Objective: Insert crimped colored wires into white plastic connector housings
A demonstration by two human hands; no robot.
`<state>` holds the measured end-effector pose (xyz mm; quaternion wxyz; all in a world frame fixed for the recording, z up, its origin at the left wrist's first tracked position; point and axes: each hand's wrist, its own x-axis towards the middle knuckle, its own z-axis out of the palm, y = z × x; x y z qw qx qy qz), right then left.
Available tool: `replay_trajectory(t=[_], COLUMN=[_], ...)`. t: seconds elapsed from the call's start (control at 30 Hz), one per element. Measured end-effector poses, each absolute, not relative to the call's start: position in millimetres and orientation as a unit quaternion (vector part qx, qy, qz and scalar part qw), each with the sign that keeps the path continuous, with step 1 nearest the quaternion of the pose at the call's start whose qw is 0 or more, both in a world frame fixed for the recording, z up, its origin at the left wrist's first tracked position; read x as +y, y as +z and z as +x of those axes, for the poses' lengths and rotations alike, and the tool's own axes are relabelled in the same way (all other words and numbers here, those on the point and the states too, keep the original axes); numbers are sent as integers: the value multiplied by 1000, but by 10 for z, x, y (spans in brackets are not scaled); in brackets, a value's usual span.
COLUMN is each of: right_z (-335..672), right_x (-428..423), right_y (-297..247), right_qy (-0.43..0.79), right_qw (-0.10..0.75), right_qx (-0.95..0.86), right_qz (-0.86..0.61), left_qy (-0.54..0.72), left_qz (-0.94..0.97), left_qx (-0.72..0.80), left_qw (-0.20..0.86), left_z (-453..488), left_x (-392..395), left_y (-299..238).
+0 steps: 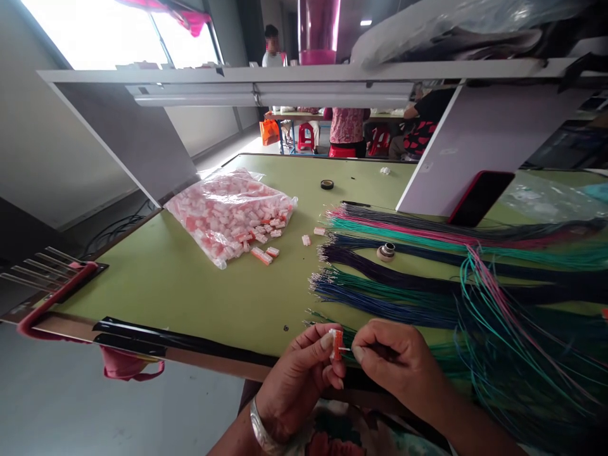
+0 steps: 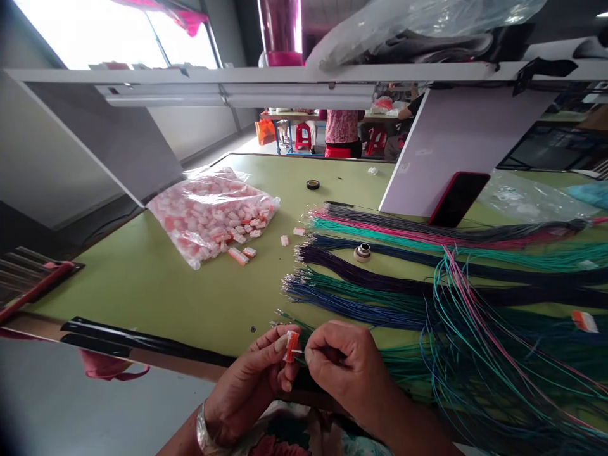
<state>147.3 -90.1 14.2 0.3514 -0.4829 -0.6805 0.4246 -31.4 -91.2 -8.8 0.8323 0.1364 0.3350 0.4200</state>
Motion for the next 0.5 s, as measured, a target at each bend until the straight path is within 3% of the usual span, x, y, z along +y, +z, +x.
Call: replay_trajectory(t=[0.5], right_z=[1452], right_x=[-899], right_y=[150], right_qy=[440], right_qw=[357], right_qx=[-669], right_qz=[-481], left_qy=[416], left_qz=[141], left_qx=[347], left_qw=[829], left_z=[-301], left_x=[-911], left_y=[-101])
